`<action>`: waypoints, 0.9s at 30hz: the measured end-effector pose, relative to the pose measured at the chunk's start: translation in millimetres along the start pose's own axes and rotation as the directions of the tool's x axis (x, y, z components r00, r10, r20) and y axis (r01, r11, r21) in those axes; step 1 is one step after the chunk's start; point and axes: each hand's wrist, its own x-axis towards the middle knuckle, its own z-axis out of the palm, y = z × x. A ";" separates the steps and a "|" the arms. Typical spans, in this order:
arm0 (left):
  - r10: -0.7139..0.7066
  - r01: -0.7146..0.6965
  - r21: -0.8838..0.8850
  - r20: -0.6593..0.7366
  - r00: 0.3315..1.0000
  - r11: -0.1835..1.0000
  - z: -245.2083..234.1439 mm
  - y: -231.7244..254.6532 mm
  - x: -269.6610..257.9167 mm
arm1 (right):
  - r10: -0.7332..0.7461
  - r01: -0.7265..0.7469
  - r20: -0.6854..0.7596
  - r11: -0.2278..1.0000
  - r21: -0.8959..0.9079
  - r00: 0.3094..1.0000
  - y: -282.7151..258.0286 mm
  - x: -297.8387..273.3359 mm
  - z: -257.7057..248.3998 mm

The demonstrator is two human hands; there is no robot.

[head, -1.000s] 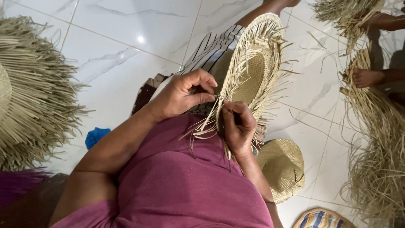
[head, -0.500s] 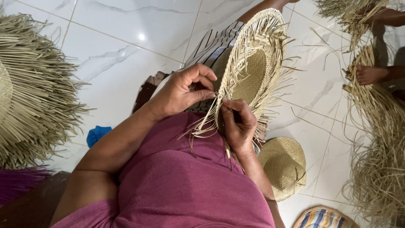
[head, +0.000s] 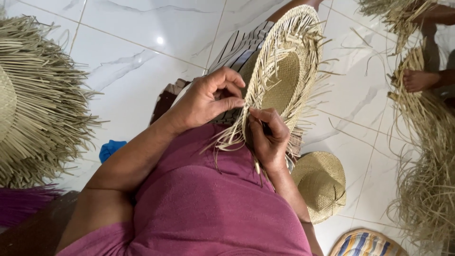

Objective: Weaving a straw hat by hand, specifically working on the brim by integrating new straw strands into the existing weave.

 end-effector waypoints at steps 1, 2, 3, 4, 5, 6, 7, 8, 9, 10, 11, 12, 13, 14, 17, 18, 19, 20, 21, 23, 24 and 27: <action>-0.004 0.004 0.000 0.003 1.000 1.000 2.8 3.2 -1.4 | 0.004 -0.004 -0.003 1.000 0.001 1.000 -3.6 -1.1 1.3; -0.014 0.014 0.015 -0.037 0.999 1.000 4.6 6.6 -0.2 | -0.002 0.002 -0.009 0.999 -0.041 1.000 -6.3 0.4 2.8; -0.023 0.025 0.030 -0.077 0.997 0.999 6.3 10.1 0.9 | -0.008 0.007 -0.015 0.997 -0.083 1.000 -9.2 1.9 4.2; -0.022 0.024 0.032 -0.075 0.997 0.999 8.4 12.4 1.7 | -0.010 0.008 -0.017 0.997 -0.082 1.000 -13.1 3.2 4.3; -0.027 0.036 0.086 -0.103 0.994 0.996 10.2 14.5 2.6 | -0.008 0.007 -0.005 0.994 -0.110 1.000 -16.7 4.6 4.7; -0.029 0.048 0.141 -0.130 0.991 0.989 10.9 16.3 3.9 | -0.007 0.008 0.006 0.990 -0.138 1.000 -19.7 6.8 6.0; -0.027 0.045 0.145 -0.129 0.991 0.988 10.7 19.0 3.3 | -0.010 0.011 0.003 0.991 -0.136 1.000 -16.6 8.1 6.6; -0.053 0.079 0.179 -0.145 0.988 0.981 12.5 21.8 0.8 | 0.012 -0.011 0.007 0.990 -0.140 1.000 -14.5 6.5 6.2; -0.079 0.113 0.213 -0.162 0.984 0.971 14.1 24.2 -1.7 | 0.034 -0.032 0.010 0.989 -0.145 0.999 -11.9 4.9 5.8; -0.084 0.117 0.213 -0.159 0.984 0.970 12.5 23.1 -2.6 | 0.038 -0.037 0.007 0.989 -0.144 0.999 -10.7 4.7 7.0; -0.080 0.115 0.238 -0.153 0.985 0.964 10.7 22.0 -3.5 | 0.065 -0.062 0.025 0.990 -0.126 0.998 -9.6 4.5 8.4; -0.075 0.114 0.263 -0.151 0.986 0.958 9.7 21.9 -4.5 | 0.090 -0.085 0.045 0.991 -0.107 0.995 -9.0 4.6 8.9; -0.079 0.117 0.264 -0.150 0.986 0.957 11.5 10.2 -5.1 | 0.093 -0.088 0.044 0.991 -0.105 0.995 -9.5 7.4 10.4; -0.047 0.124 0.293 -0.257 0.965 0.948 10.5 -2.0 -2.9 | 0.090 -0.084 0.052 0.991 -0.107 0.995 -8.5 14.0 13.5; -0.217 0.301 0.201 -0.355 0.909 0.932 -4.7 -53.4 -2.7 | 0.069 -0.063 0.036 0.990 -0.128 0.997 -0.8 27.6 21.2; -0.407 0.455 0.084 -0.327 0.853 0.886 -13.1 -73.7 -3.2 | 0.043 -0.040 0.013 0.988 -0.149 0.999 3.4 32.4 24.6; -0.404 0.453 0.083 -0.331 0.853 0.888 -12.2 -74.3 -6.0 | 0.038 -0.036 0.016 0.988 -0.148 0.999 -0.8 33.3 27.3; -0.496 0.507 -0.005 -0.211 0.842 0.862 -10.9 -74.5 -8.7 | 0.055 -0.050 0.030 0.988 -0.148 0.998 -5.4 33.9 29.7; -0.569 0.564 -0.085 -0.081 0.818 0.822 -9.6 -75.0 -11.2 | 0.072 -0.065 0.044 0.987 -0.149 0.996 -9.5 34.5 32.0; -0.544 0.543 -0.045 -0.046 0.838 0.839 -6.5 -69.5 -10.3 | 0.093 -0.082 0.059 0.983 -0.166 0.994 -9.5 29.1 32.8; -0.512 0.512 -0.002 -0.010 0.859 0.859 -4.5 -66.9 -7.8 | 0.106 -0.092 0.070 0.979 -0.183 0.992 -9.1 27.7 32.2; -0.306 0.318 -0.007 -0.293 0.906 0.948 12.2 1.0 0.6 | 0.076 -0.064 0.059 0.981 -0.183 0.995 -13.7 29.7 32.0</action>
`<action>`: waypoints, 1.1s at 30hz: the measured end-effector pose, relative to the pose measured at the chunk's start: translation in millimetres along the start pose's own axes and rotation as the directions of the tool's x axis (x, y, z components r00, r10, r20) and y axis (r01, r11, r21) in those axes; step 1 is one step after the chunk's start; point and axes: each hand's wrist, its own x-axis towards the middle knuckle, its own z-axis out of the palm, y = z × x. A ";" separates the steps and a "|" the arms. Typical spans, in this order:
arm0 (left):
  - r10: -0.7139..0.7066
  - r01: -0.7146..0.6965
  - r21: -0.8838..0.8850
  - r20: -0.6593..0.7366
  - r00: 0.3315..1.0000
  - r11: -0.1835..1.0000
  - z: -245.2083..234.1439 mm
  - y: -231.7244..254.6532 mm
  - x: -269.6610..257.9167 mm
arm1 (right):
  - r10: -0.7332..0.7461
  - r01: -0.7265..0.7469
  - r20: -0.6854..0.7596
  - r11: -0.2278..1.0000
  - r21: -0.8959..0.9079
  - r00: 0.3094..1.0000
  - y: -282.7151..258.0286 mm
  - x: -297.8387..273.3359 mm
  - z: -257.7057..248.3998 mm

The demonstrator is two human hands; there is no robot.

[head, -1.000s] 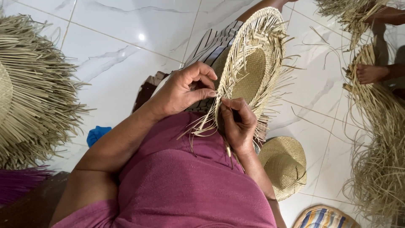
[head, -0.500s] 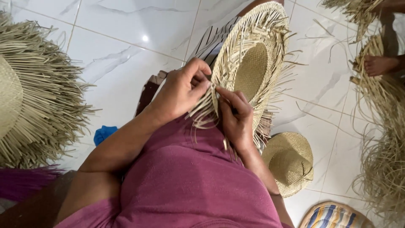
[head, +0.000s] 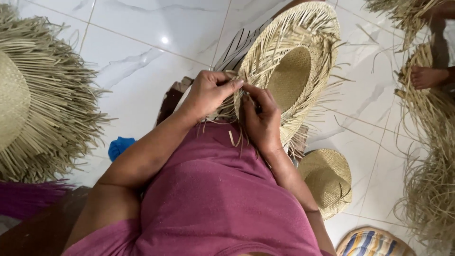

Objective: Weaving a straw hat by hand, specifically working on the brim by integrating new straw strands into the existing weave.

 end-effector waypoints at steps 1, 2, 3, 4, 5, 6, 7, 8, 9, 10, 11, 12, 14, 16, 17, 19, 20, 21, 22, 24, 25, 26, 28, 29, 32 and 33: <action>0.000 0.000 0.003 0.005 1.000 1.000 -0.5 0.9 -1.6 | 0.003 -0.003 -0.006 1.000 0.001 1.000 3.4 -0.2 2.4; 0.019 -0.019 0.019 -0.024 1.000 1.000 -0.4 2.1 -2.9 | -0.005 0.005 -0.010 1.000 -0.005 1.000 6.8 -0.3 4.1; 0.036 -0.035 0.035 -0.050 0.998 0.999 0.8 3.1 -5.6 | -0.009 0.009 -0.015 1.000 -0.011 1.000 10.1 -2.3 5.0; 0.033 -0.031 0.038 -0.042 0.999 0.999 2.5 -2.9 -5.3 | -0.003 0.002 -0.022 1.000 -0.011 1.000 9.5 -1.5 3.6; 0.049 -0.048 0.017 -0.068 0.996 0.999 2.9 -8.5 -4.3 | -0.020 0.020 -0.013 1.000 -0.021 1.000 8.7 -0.5 3.6; 0.065 -0.065 -0.004 -0.095 0.993 0.998 3.5 -14.1 -2.8 | -0.037 0.037 -0.004 0.999 -0.032 0.999 8.1 0.9 3.2; 0.064 -0.064 0.002 -0.076 0.995 0.998 5.5 -13.6 -1.5 | -0.027 0.027 -0.021 0.999 -0.033 0.999 6.2 1.3 1.1; 0.026 -0.027 -0.015 -0.103 0.994 1.000 7.6 -13.3 -0.2 | -0.036 0.036 0.000 0.997 -0.066 0.999 4.6 1.6 -0.9; -0.022 0.017 -0.039 -0.135 0.991 0.999 12.6 -14.1 -2.8 | -0.038 0.041 0.033 0.994 -0.102 0.999 2.7 -1.1 -5.8; -0.032 0.027 -0.041 -0.122 0.992 0.999 15.1 -14.6 -3.3 | -0.023 0.026 0.027 0.994 -0.108 0.999 7.7 -6.6 -7.1; 0.041 -0.047 -0.050 -0.116 0.992 0.998 14.9 -14.4 -0.8 | -0.017 0.025 0.056 0.988 -0.153 0.998 13.4 -7.3 -6.2; 0.114 -0.121 -0.061 -0.111 0.987 0.991 14.0 -14.0 1.3 | -0.009 0.026 0.084 0.980 -0.199 0.996 18.4 -8.2 -4.9; 0.146 -0.152 -0.048 -0.103 0.984 0.987 14.1 -17.5 4.5 | 0.003 0.025 0.112 0.968 -0.249 0.994 14.5 -8.6 -10.3; 0.170 -0.174 -0.038 -0.094 0.981 0.984 13.4 -25.9 3.9 | 0.023 0.021 0.143 0.954 -0.298 0.989 9.9 -11.8 -12.8; 0.182 -0.187 -0.047 -0.098 0.978 0.981 13.9 -30.7 5.4 | 0.045 0.011 0.165 0.946 -0.324 0.985 7.8 -11.8 -14.2; 0.187 -0.194 -0.055 -0.103 0.977 0.980 15.9 -35.5 6.7 | 0.073 -0.002 0.190 0.937 -0.349 0.979 3.8 -12.8 -17.0; 0.209 -0.215 -0.044 -0.111 0.972 0.976 17.2 -35.5 6.4 | 0.089 -0.008 0.200 0.927 -0.375 0.976 1.7 -14.1 -18.2; 0.237 -0.242 -0.032 -0.119 0.964 0.970 17.8 -34.8 8.7 | 0.100 -0.009 0.206 0.916 -0.400 0.974 0.1 -12.9 -18.9; 0.237 -0.242 -0.029 -0.119 0.964 0.970 18.8 -34.5 9.2 | 0.099 -0.009 0.206 0.917 -0.398 0.974 5.4 -14.4 -20.0; 0.246 -0.252 -0.018 -0.162 0.956 0.968 21.6 -34.6 7.8 | 0.113 -0.016 0.213 0.913 -0.409 0.970 15.9 -20.3 -22.3; 0.241 -0.247 -0.018 -0.159 0.957 0.969 19.8 -33.8 6.5 | 0.119 -0.022 0.213 0.913 -0.408 0.970 14.4 -21.8 -23.9; 0.252 -0.255 -0.003 -0.152 0.956 0.967 18.3 -32.9 5.5 | 0.128 -0.026 0.222 0.911 -0.412 0.967 12.9 -23.1 -25.7; 0.273 -0.274 0.015 -0.134 0.953 0.962 16.2 -37.6 18.0 | 0.132 -0.031 0.218 0.909 -0.416 0.967 15.3 -16.4 -29.2; 0.344 -0.335 0.094 -0.112 0.932 0.937 16.0 -47.5 19.5 | 0.118 -0.011 0.234 0.911 -0.412 0.965 16.6 -18.7 -30.5; 0.415 -0.394 0.193 -0.082 0.906 0.899 15.5 -47.1 18.3 | 0.088 0.024 0.241 0.905 -0.425 0.967 22.0 -26.1 -30.8; 0.423 -0.398 0.219 -0.081 0.902 0.891 14.8 -39.9 18.7 | 0.065 0.045 0.231 0.897 -0.440 0.971 23.5 -26.6 -30.5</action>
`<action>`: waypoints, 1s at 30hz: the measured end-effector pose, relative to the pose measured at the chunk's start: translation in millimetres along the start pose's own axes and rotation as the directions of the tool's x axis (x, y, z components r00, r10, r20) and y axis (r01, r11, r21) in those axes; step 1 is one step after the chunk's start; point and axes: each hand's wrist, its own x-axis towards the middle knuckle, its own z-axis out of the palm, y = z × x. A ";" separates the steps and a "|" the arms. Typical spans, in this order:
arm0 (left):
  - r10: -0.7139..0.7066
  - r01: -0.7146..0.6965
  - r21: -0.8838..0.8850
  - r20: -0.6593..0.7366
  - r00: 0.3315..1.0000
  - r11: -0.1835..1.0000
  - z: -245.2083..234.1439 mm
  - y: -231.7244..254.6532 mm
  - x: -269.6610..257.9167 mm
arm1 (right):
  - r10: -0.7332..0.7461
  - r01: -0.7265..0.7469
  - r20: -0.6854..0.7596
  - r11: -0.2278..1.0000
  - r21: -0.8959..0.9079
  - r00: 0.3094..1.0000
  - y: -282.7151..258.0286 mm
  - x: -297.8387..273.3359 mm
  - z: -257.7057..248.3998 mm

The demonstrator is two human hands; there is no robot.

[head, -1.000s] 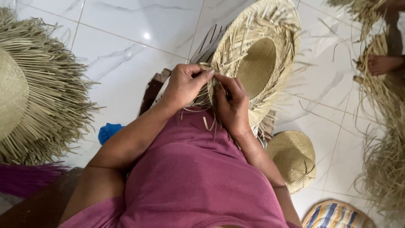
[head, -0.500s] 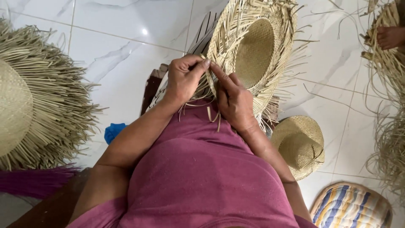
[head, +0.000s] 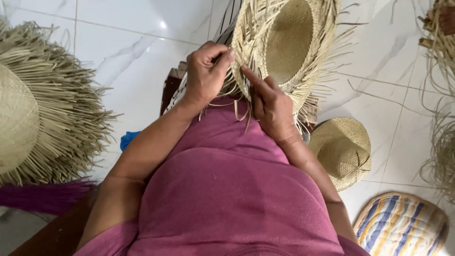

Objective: Weaving a straw hat by hand, specifically working on the brim by integrating new straw strands into the existing weave.

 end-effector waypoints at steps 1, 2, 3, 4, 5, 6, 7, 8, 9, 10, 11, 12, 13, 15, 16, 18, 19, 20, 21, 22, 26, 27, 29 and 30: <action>0.006 -0.006 -0.001 0.003 1.000 1.000 0.9 -0.1 0.1 | 0.000 0.000 -0.007 1.000 -0.002 1.000 -3.8 -1.3 -4.4; 0.007 -0.007 -0.016 0.001 1.000 1.000 0.6 -0.7 -0.1 | 0.021 -0.021 -0.002 1.000 0.022 1.000 -7.8 -2.1 -7.8; 0.007 -0.007 -0.030 -0.001 1.000 1.000 0.2 -1.8 -0.2 | 0.041 -0.042 0.003 0.998 0.046 0.999 -11.7 -2.7 -10.7; 0.008 -0.008 -0.028 -0.001 1.000 1.000 0.4 -1.3 1.1 | 0.040 -0.040 0.002 0.998 0.048 0.999 -11.0 -2.5 -11.0; 0.018 -0.018 -0.032 -0.004 1.000 0.999 0.7 -1.4 2.4 | 0.042 -0.042 0.001 0.997 0.071 0.999 -10.0 -2.3 -10.8; 0.023 -0.024 -0.036 -0.005 1.000 0.999 1.2 -1.7 2.2 | 0.047 -0.047 0.003 0.994 0.095 0.999 -9.1 -3.4 -10.3; 0.021 -0.021 -0.036 -0.003 1.000 0.999 1.6 -4.9 1.7 | 0.048 -0.049 0.004 0.994 0.097 0.999 -6.4 -3.8 -8.5; 0.005 -0.006 -0.047 -0.010 1.000 0.999 2.3 -7.8 1.2 | 0.049 -0.049 0.007 0.993 0.104 0.999 -3.6 -4.3 -7.1; -0.010 0.009 -0.058 -0.017 1.000 0.998 3.0 -10.7 0.9 | 0.049 -0.050 0.010 0.993 0.112 0.999 -0.9 -4.6 -5.7; -0.009 0.008 -0.059 -0.017 1.000 0.998 2.1 -11.0 0.9 | 0.049 -0.050 0.009 0.993 0.111 0.999 -0.8 -4.4 -5.1; -0.042 0.043 -0.104 0.009 0.999 0.994 1.0 -11.4 1.0 | 0.053 -0.053 0.008 0.994 0.092 0.999 -0.9 -4.1 -4.4; -0.076 0.080 -0.147 0.034 0.997 0.986 -0.1 -11.6 0.1 | 0.054 -0.055 0.010 0.996 0.074 0.998 -1.0 -4.0 -3.8; -0.078 0.082 -0.147 0.031 0.996 0.986 -7.6 -14.1 4.5 | 0.052 -0.053 0.013 0.996 0.074 0.999 -0.5 -3.2 -3.7; -0.235 0.300 -0.275 0.246 0.941 0.914 -22.5 -19.8 10.1 | 0.055 -0.057 0.025 0.993 0.101 0.998 0.5 -3.5 -2.9; -0.240 0.303 -0.276 0.238 0.941 0.912 -30.6 -10.8 16.7 | 0.051 -0.054 0.034 0.993 0.101 0.998 -1.6 -3.2 -4.6; -0.315 0.390 -0.274 0.279 0.907 0.879 -47.4 7.8 31.4 | 0.058 -0.066 0.056 0.987 0.144 0.997 -6.1 -1.2 -9.2; -0.317 0.389 -0.278 0.270 0.909 0.878 -45.7 0.1 33.2 | 0.051 -0.060 0.061 0.988 0.142 0.997 -5.0 -0.9 -9.1; -0.246 0.310 -0.209 0.283 0.927 0.928 -44.6 -7.8 34.5 | 0.058 -0.068 0.068 0.986 0.152 0.996 -4.3 -0.9 -8.3; -0.175 0.225 -0.139 0.302 0.937 0.964 -43.3 -15.7 35.9 | 0.065 -0.076 0.075 0.984 0.162 0.995 -3.4 -0.9 -7.5; -0.176 0.225 -0.137 0.297 0.938 0.965 -41.1 -19.7 37.2 | 0.060 -0.072 0.077 0.984 0.164 0.995 -1.7 -0.3 -6.5; -0.066 0.134 -0.174 0.351 0.934 0.976 -33.1 -29.9 42.1 | 0.037 -0.052 0.086 0.984 0.173 0.996 3.1 2.6 -5.7; -0.049 0.120 -0.174 0.365 0.930 0.977 -31.7 -30.5 43.4 | 0.018 -0.030 0.079 0.987 0.160 0.997 3.3 3.5 -6.5; -0.038 0.053 -0.033 0.360 0.932 0.998 -27.9 -14.8 42.1 | 0.029 -0.040 0.085 0.991 0.129 0.996 1.1 3.6 -5.0; -0.015 -0.025 0.107 0.354 0.935 0.994 -26.0 -6.3 43.5 | 0.034 -0.042 0.085 0.995 0.092 0.996 -0.2 4.7 -5.0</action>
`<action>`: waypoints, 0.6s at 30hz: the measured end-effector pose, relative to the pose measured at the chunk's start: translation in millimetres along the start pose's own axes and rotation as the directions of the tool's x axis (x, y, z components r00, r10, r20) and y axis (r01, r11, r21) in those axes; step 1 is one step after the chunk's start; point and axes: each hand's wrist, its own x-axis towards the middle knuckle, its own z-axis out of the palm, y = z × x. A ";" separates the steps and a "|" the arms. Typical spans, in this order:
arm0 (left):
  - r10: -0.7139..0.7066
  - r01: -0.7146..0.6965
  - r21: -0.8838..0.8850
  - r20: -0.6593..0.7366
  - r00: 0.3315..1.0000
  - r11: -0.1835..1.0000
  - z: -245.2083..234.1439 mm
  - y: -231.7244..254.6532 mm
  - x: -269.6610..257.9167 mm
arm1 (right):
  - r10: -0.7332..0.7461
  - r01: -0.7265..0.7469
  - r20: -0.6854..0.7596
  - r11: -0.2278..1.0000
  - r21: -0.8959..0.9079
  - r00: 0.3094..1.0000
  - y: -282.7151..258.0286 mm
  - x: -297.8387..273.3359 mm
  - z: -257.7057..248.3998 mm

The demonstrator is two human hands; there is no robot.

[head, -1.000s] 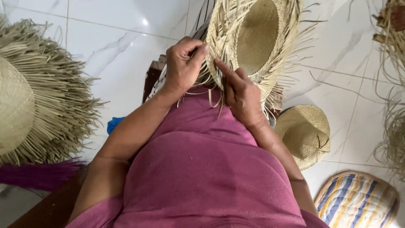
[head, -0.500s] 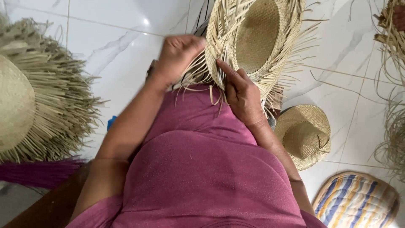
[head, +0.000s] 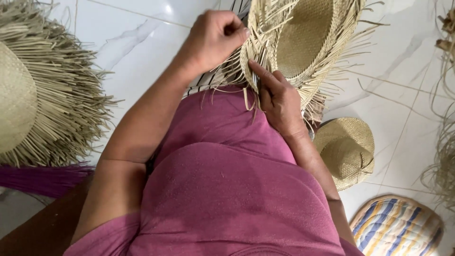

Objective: Weaving a straw hat by hand, specifically working on the brim by integrating new straw strands into the existing weave.

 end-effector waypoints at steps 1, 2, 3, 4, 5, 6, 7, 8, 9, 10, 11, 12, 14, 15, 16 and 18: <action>0.003 -0.003 0.001 0.007 1.000 1.000 8.5 -10.7 0.7 | 0.004 -0.004 -0.006 1.000 0.002 1.000 1.0 -0.1 1.4; 0.081 -0.062 0.293 -0.051 0.995 0.954 17.3 -21.3 1.8 | 0.000 0.000 -0.007 1.000 -0.003 1.000 2.5 0.2 2.2; 0.175 -0.099 0.561 -0.083 0.981 0.822 25.9 -32.0 2.7 | -0.005 0.005 -0.007 1.000 -0.009 1.000 3.9 0.5 3.2; 0.175 -0.100 0.561 -0.081 0.981 0.822 28.6 -37.0 3.9 | -0.004 0.004 -0.009 1.000 -0.008 1.000 3.0 1.0 1.5; 0.152 -0.085 0.554 -0.075 0.986 0.828 31.0 -42.6 4.8 | -0.007 0.007 -0.003 1.000 0.012 1.000 1.9 1.5 0.3; 0.122 -0.063 0.545 -0.072 0.990 0.836 34.5 -48.2 3.1 | -0.009 0.009 0.010 0.999 0.032 1.000 0.8 0.5 -0.6; 0.116 -0.059 0.542 -0.072 0.991 0.838 38.8 -50.2 2.4 | -0.007 0.006 0.015 0.999 0.033 1.000 1.8 -0.6 0.1; 0.137 -0.050 0.529 -0.127 0.982 0.847 42.4 -52.2 2.8 | 0.000 0.000 0.004 0.999 0.041 1.000 2.7 -0.5 0.7; 0.158 -0.043 0.515 -0.181 0.971 0.856 45.5 -53.6 3.1 | 0.006 -0.005 -0.007 0.999 0.049 1.000 3.1 -0.5 0.9; 0.161 -0.044 0.516 -0.185 0.969 0.856 37.3 -46.0 0.6 | 0.001 0.000 -0.008 0.999 0.046 1.000 1.2 -1.0 0.0; 0.064 -0.025 0.298 -0.123 0.990 0.954 28.8 -37.6 -1.9 | 0.014 -0.013 -0.006 0.997 0.071 1.000 -1.1 -1.7 -1.6; -0.008 0.010 0.066 -0.036 0.999 0.998 20.5 -28.8 -2.5 | 0.026 -0.025 -0.008 0.995 0.093 1.000 -3.1 -1.7 -4.0; -0.058 0.058 -0.031 0.002 0.998 0.998 10.3 -12.8 -5.2 | 0.038 -0.038 0.000 0.994 0.105 0.999 -7.5 -0.8 -7.9; -0.112 0.118 -0.125 0.050 0.992 0.985 4.5 -4.9 -7.0 | 0.056 -0.057 0.015 0.991 0.122 0.998 -10.1 0.2 -9.5; -0.105 0.109 -0.119 0.042 0.994 0.987 5.1 -5.7 -7.1 | 0.043 -0.044 0.009 0.992 0.121 0.999 -6.7 0.2 -6.9; -0.239 0.244 -0.194 0.049 0.970 0.950 6.8 -7.7 -7.3 | -0.006 0.032 -0.117 0.973 0.227 0.993 0.4 -0.1 -1.6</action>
